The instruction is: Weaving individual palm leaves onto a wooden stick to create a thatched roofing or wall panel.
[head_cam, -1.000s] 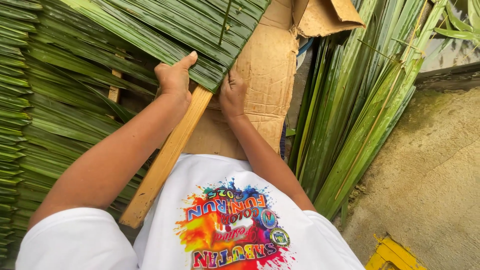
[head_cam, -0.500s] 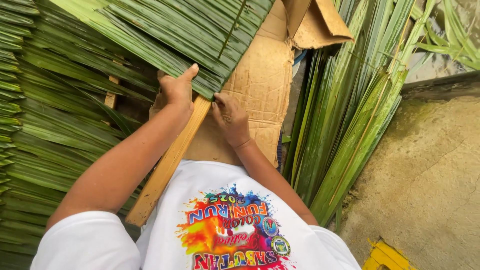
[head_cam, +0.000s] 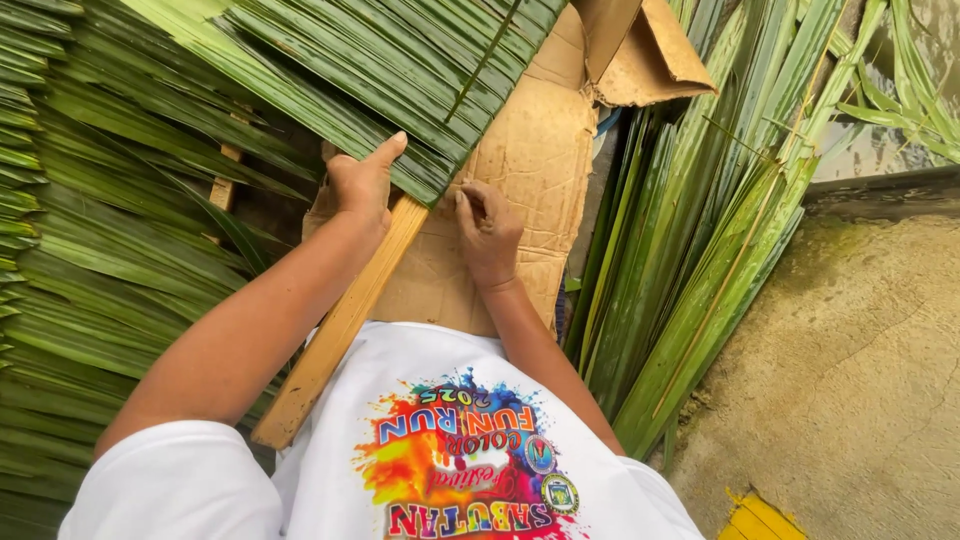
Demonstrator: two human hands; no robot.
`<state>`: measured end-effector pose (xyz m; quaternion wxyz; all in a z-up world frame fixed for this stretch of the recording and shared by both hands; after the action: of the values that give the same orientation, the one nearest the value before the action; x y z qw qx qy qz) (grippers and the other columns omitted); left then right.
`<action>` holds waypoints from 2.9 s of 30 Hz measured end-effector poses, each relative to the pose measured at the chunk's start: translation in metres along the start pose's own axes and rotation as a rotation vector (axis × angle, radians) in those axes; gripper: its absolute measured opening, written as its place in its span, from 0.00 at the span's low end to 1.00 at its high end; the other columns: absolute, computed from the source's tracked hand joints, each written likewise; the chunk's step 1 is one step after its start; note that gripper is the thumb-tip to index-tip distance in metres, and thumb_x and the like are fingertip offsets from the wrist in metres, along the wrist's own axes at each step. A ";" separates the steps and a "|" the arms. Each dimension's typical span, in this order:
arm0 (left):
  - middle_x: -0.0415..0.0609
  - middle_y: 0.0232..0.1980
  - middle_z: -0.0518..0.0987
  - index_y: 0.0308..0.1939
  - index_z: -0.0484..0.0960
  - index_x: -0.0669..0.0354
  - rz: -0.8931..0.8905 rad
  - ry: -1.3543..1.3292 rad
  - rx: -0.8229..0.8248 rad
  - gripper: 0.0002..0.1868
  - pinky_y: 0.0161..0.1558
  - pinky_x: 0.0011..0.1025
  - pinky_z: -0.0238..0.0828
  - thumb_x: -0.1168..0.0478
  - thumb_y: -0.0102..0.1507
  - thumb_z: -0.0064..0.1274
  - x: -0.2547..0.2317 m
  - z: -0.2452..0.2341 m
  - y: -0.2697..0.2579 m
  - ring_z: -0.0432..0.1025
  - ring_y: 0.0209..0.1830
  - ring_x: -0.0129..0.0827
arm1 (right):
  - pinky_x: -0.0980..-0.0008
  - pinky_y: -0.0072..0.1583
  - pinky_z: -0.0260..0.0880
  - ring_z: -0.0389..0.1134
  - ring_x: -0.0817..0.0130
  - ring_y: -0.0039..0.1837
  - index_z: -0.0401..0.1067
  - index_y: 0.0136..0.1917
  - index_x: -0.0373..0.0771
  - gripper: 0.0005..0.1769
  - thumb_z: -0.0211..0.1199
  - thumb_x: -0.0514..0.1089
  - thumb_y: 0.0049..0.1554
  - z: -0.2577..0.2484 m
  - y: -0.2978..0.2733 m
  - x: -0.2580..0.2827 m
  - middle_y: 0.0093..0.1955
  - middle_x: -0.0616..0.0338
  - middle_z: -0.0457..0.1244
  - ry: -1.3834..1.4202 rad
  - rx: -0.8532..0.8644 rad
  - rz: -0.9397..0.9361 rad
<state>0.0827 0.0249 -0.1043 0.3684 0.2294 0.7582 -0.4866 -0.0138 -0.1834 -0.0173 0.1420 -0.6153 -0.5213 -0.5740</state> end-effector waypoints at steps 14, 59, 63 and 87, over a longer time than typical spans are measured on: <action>0.76 0.64 0.62 0.64 0.61 0.79 -0.010 -0.011 0.023 0.59 0.63 0.72 0.51 0.45 0.47 0.83 -0.007 -0.003 -0.015 0.58 0.72 0.67 | 0.66 0.41 0.78 0.76 0.61 0.42 0.79 0.50 0.41 0.03 0.67 0.38 0.61 0.011 0.014 -0.018 0.41 0.57 0.72 -0.018 0.063 0.031; 0.75 0.61 0.64 0.60 0.62 0.79 0.076 -0.004 0.065 0.53 0.63 0.64 0.56 0.46 0.52 0.81 -0.007 0.005 -0.010 0.61 0.69 0.66 | 0.63 0.49 0.78 0.75 0.53 0.50 0.78 0.49 0.39 0.05 0.70 0.37 0.58 0.009 0.015 -0.010 0.47 0.52 0.71 -0.042 0.150 -0.080; 0.71 0.58 0.67 0.57 0.64 0.78 0.084 -0.027 0.040 0.50 0.63 0.61 0.60 0.48 0.51 0.82 -0.001 0.007 -0.002 0.65 0.66 0.62 | 0.68 0.50 0.77 0.75 0.59 0.50 0.74 0.60 0.38 0.17 0.70 0.35 0.57 0.010 0.007 -0.009 0.54 0.51 0.69 0.098 0.242 0.039; 0.71 0.60 0.69 0.59 0.65 0.77 0.114 0.035 0.021 0.52 0.62 0.61 0.63 0.44 0.50 0.81 0.008 0.012 0.013 0.66 0.67 0.64 | 0.65 0.51 0.78 0.75 0.55 0.55 0.76 0.56 0.42 0.18 0.74 0.43 0.53 0.014 -0.002 0.003 0.58 0.50 0.70 -0.156 0.181 -0.131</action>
<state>0.0907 0.0196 -0.1211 0.3800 0.2845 0.7449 -0.4687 -0.0077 -0.1703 -0.0202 0.1179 -0.6075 -0.6195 -0.4830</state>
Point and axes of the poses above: each hand's wrist, its own y-axis towards the middle knuckle, its own z-axis out of the palm, x = y × z, the point moved 8 cm from there along y, towards the middle knuckle
